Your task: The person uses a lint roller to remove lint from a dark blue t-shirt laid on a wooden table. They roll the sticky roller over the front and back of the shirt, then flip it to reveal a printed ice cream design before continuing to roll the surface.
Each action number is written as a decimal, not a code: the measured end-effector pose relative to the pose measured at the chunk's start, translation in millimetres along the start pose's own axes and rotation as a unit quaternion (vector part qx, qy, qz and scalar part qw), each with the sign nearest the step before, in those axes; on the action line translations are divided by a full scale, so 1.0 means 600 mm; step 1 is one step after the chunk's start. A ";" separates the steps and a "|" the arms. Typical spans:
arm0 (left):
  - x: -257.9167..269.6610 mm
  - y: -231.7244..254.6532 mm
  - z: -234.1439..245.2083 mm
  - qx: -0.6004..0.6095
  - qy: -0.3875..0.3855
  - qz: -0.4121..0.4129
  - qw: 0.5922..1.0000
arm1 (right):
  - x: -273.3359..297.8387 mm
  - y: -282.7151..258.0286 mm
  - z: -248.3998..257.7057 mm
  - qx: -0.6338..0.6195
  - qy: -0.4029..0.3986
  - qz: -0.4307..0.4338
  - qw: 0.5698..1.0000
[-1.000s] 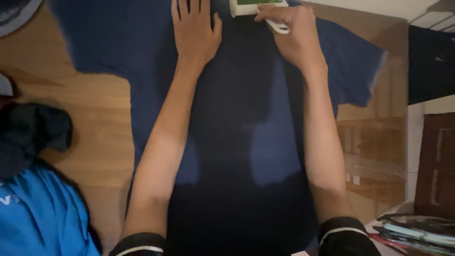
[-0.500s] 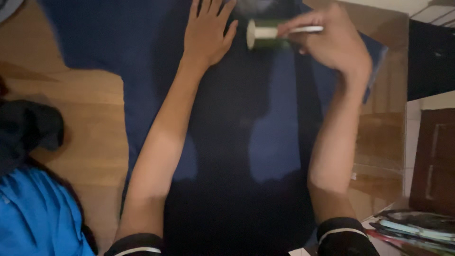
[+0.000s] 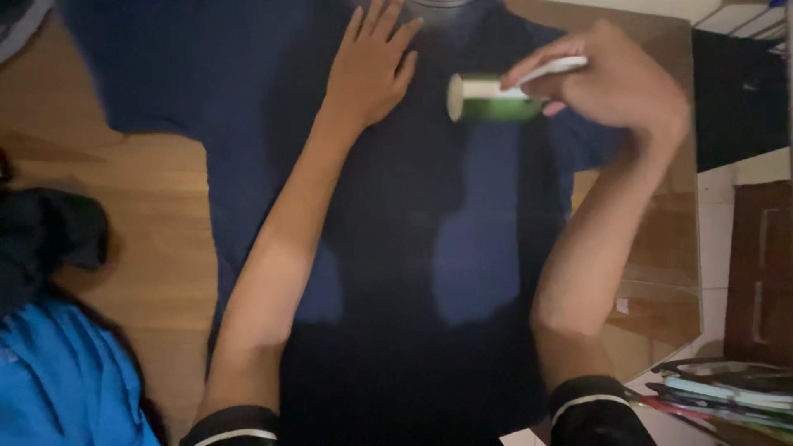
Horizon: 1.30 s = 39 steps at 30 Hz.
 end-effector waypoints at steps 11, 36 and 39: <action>0.008 0.027 0.011 -0.002 -0.042 0.014 0.999 | -0.087 0.149 -0.008 -0.016 0.216 -0.038 0.975; 0.009 0.027 0.017 0.005 -0.047 0.005 0.999 | -0.063 0.187 0.006 0.056 0.259 -0.026 0.964; 0.008 0.028 0.015 0.001 -0.043 -0.002 0.999 | -0.035 0.158 0.012 0.096 0.244 -0.001 0.965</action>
Point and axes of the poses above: each hand's wrist, its own x-axis away from the middle knuckle, its own z-axis out of the back of the hand, y = z × x, the point moved 3 cm from there along -x, towards the middle knuckle, and after that the axes turned 10 degrees about -y, right-handed, at the moved point
